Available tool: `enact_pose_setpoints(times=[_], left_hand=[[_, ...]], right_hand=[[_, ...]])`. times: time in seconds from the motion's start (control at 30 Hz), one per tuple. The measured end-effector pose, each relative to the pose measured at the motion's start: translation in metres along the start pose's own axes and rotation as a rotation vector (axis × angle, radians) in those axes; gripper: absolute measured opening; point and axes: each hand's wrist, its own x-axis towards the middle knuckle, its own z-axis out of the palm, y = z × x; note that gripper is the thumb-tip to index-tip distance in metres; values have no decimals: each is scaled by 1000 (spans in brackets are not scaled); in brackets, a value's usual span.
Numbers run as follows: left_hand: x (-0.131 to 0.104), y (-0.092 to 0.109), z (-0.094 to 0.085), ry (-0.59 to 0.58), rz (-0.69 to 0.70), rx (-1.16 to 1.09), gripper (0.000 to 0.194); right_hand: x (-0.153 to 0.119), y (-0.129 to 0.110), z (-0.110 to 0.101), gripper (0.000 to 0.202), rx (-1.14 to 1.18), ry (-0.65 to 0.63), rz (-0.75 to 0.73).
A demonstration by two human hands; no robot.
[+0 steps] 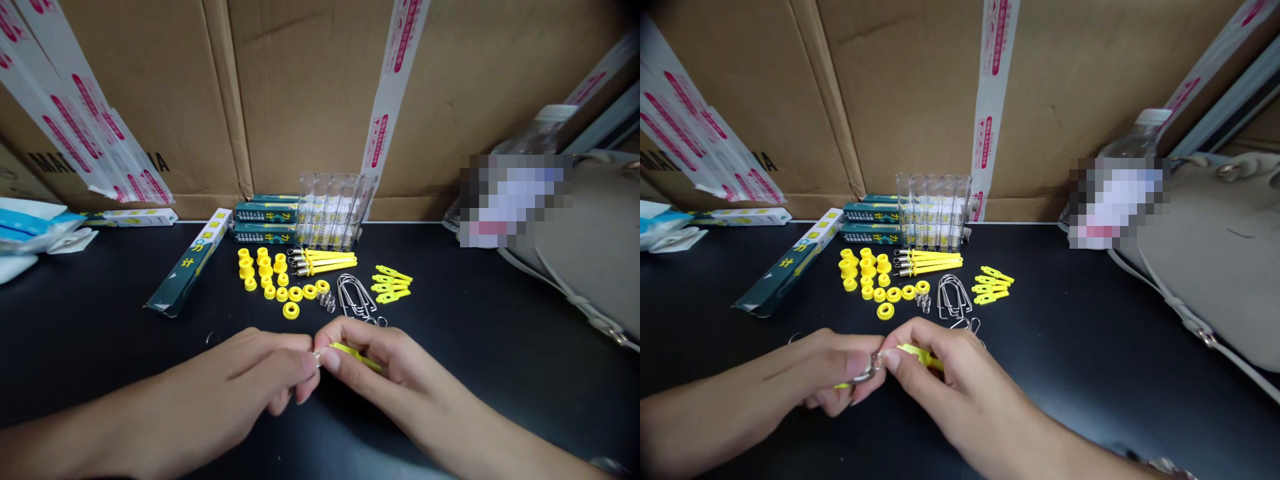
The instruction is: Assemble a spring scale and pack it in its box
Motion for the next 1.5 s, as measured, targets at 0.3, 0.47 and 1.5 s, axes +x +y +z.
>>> enact_pose_setpoints(times=[0.3,0.47,1.5], left_hand=[[7,11,5,-17,29,99,34],[5,9,9,52,74,98,39],[8,1,2,-198,-17,-161,33]], right_hand=[[-1,-1,-1,39,-77,9,55],[-1,-3,-2,39,-61,5,69],[-2,6,-4,21,-303,82,-207]])
